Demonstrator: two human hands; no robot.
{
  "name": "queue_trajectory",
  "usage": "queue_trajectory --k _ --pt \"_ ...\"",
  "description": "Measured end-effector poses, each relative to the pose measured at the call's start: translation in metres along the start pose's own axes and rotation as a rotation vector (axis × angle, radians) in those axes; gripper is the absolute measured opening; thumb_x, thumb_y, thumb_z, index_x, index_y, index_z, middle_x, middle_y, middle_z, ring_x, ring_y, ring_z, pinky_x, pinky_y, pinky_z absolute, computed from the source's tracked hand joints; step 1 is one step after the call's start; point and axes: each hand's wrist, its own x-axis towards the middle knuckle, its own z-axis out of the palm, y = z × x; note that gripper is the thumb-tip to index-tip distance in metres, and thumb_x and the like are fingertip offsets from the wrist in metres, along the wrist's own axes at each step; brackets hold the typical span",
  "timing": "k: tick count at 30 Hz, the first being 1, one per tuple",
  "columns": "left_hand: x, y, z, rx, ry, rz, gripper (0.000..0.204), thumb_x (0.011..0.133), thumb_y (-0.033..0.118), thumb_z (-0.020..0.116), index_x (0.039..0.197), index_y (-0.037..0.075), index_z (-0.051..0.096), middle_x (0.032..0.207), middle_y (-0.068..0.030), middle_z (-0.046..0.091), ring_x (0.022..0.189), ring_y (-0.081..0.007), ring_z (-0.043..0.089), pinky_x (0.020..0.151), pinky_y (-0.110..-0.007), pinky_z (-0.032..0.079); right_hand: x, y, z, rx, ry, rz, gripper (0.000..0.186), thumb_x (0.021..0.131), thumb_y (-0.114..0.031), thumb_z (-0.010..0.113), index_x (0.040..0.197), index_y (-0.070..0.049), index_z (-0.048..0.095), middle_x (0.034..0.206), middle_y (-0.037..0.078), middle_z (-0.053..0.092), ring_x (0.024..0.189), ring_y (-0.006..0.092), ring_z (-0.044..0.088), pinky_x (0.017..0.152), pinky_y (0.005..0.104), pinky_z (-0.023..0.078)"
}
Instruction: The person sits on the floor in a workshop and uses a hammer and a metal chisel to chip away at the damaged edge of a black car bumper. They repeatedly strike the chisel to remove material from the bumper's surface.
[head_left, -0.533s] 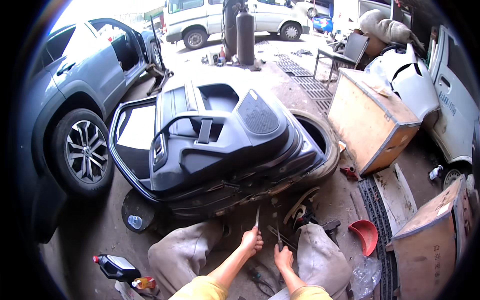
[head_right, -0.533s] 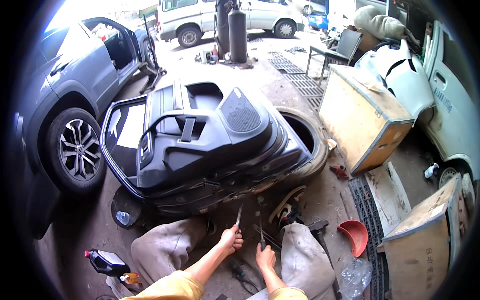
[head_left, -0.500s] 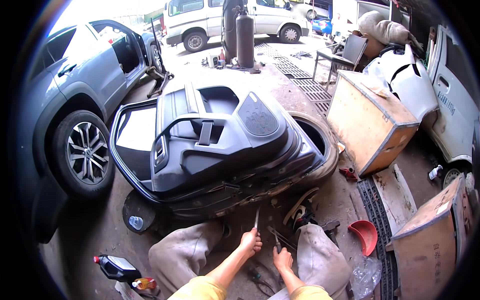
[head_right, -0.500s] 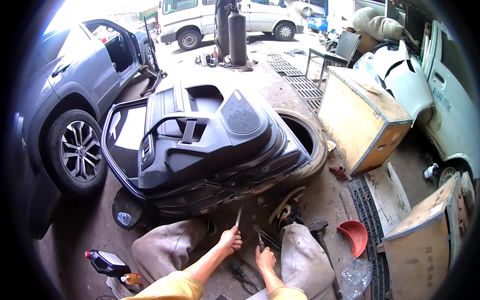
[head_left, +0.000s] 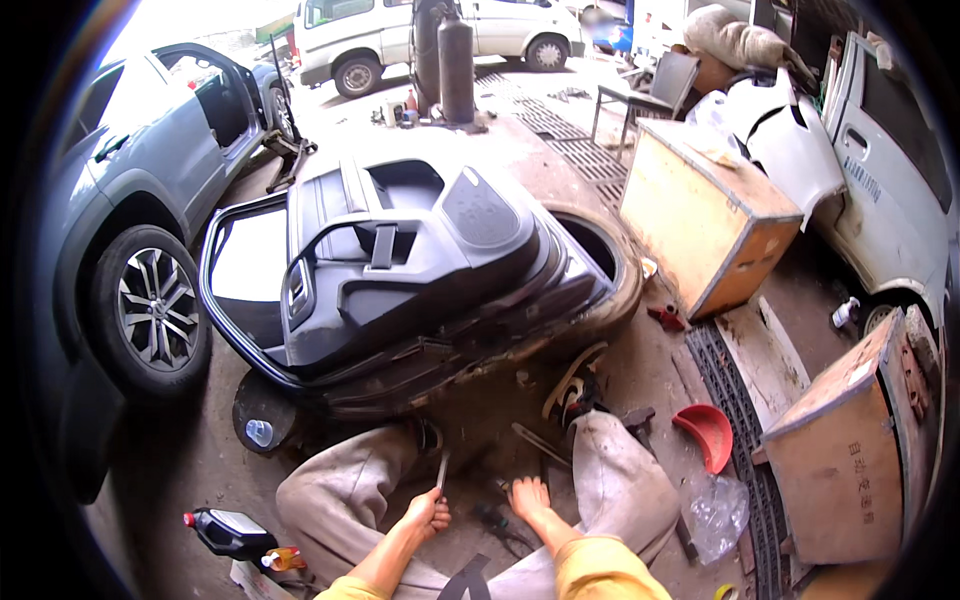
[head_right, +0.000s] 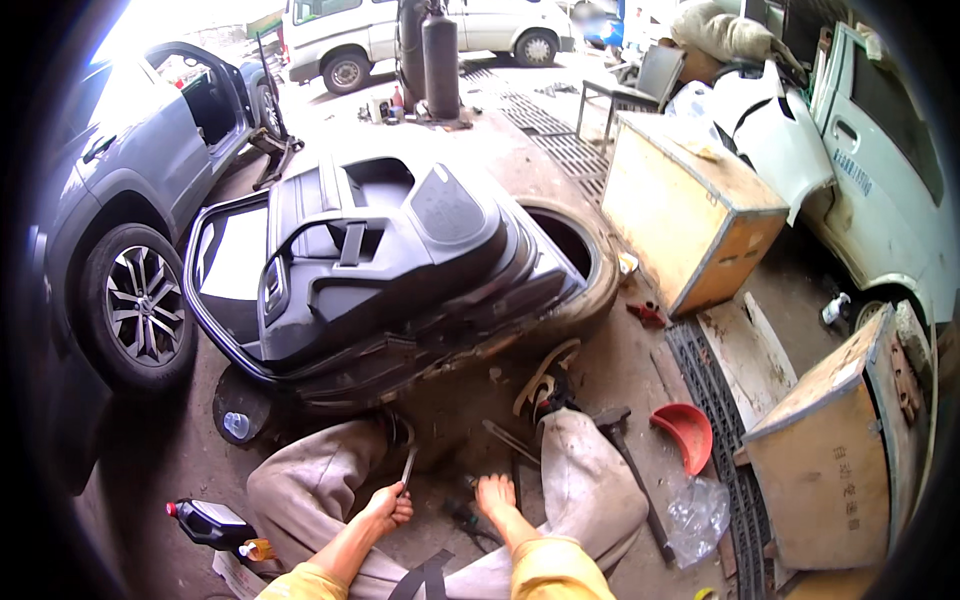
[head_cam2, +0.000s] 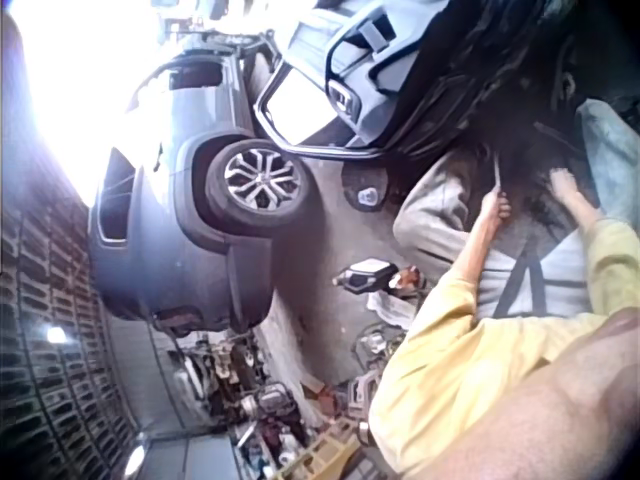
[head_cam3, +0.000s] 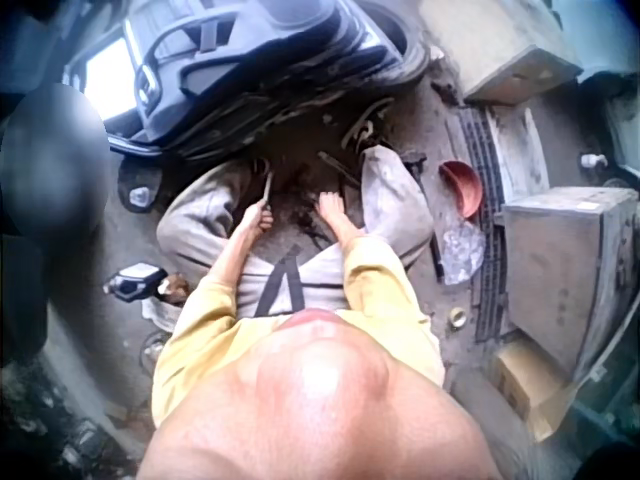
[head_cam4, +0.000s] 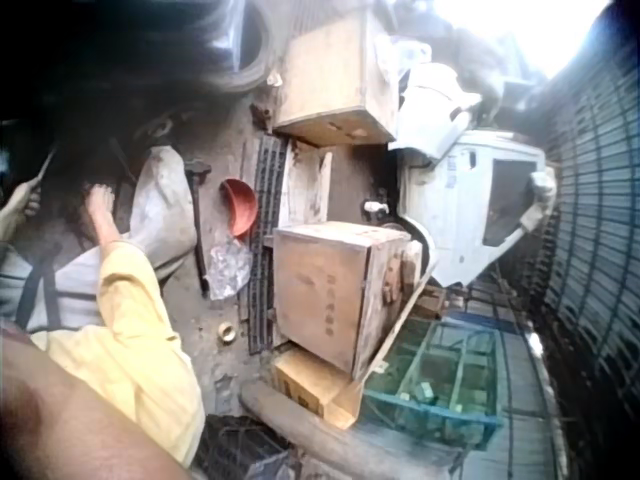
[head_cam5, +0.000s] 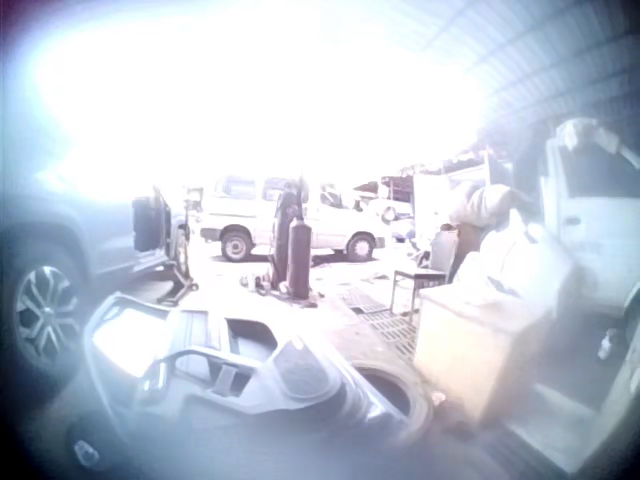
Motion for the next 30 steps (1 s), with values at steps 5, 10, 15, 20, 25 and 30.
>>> queue_trajectory --k 5,10,15,20,25,30 --pt "-0.009 -0.011 0.028 0.204 -0.328 0.228 0.041 0.099 0.043 0.037 0.071 0.013 0.043 0.048 0.0036 0.029 0.036 -0.0097 0.026 0.032 -0.026 0.019 0.009 -0.037 -0.028 0.964 -0.076 0.151 0.049 0.096 -0.045 0.042 0.089 0.000 0.060 0.079 0.017 0.063 0.068 0.0275 0.061 0.062 0.0374 0.049" --pt "-0.027 -0.016 0.077 0.282 -0.275 0.125 0.035 0.099 0.042 0.038 0.082 0.013 0.044 0.056 0.0063 0.030 0.043 -0.0058 0.024 0.040 -0.022 0.024 -0.001 -0.069 -0.070 1.590 -0.066 0.329 0.035 0.096 -0.034 0.050 0.089 0.000 0.058 0.071 0.006 0.060 0.054 0.0111 0.054 0.045 0.0267 0.041" --pt "-0.015 -0.009 0.096 0.819 -0.236 0.180 0.044 0.097 0.047 0.043 0.083 0.007 0.055 0.060 0.0006 0.051 0.045 -0.0107 0.044 0.044 -0.027 0.040 -0.012 -0.062 -0.083 1.392 0.115 0.445 0.023 0.090 -0.020 0.056 0.086 0.002 0.061 0.066 0.005 0.060 0.054 0.0108 0.054 0.045 0.0263 0.041" --pt "0.036 0.044 0.106 0.794 -0.164 0.337 0.036 0.097 0.036 0.049 0.092 0.002 0.059 0.078 -0.0066 0.062 0.071 -0.0182 0.063 0.066 -0.031 0.053 0.003 -0.046 -0.081 1.408 0.338 0.543 0.024 0.094 -0.024 0.054 0.091 0.000 0.057 0.059 0.003 0.055 0.045 0.0097 0.051 0.040 0.0260 0.039" --pt "0.105 0.094 0.153 0.214 -0.288 0.470 0.027 0.095 0.026 0.052 0.106 0.002 0.055 0.098 -0.0117 0.064 0.092 -0.0250 0.064 0.079 -0.034 0.052 0.013 -0.034 -0.082 1.490 0.387 0.577 0.025 0.094 -0.023 0.052 0.092 0.002 0.056 0.058 0.002 0.053 0.042 0.0092 0.049 0.038 0.0252 0.039" --pt "0.170 0.121 0.201 -0.384 -0.251 0.520 0.027 0.093 0.014 0.053 0.116 -0.001 0.051 0.124 -0.0167 0.053 0.117 -0.0315 0.050 0.100 -0.044 0.043 0.016 -0.030 -0.082 1.464 0.355 0.630 0.024 0.095 -0.021 0.050 0.092 0.003 0.055 0.060 0.003 0.051 0.047 0.0103 0.049 0.043 0.0253 0.040"
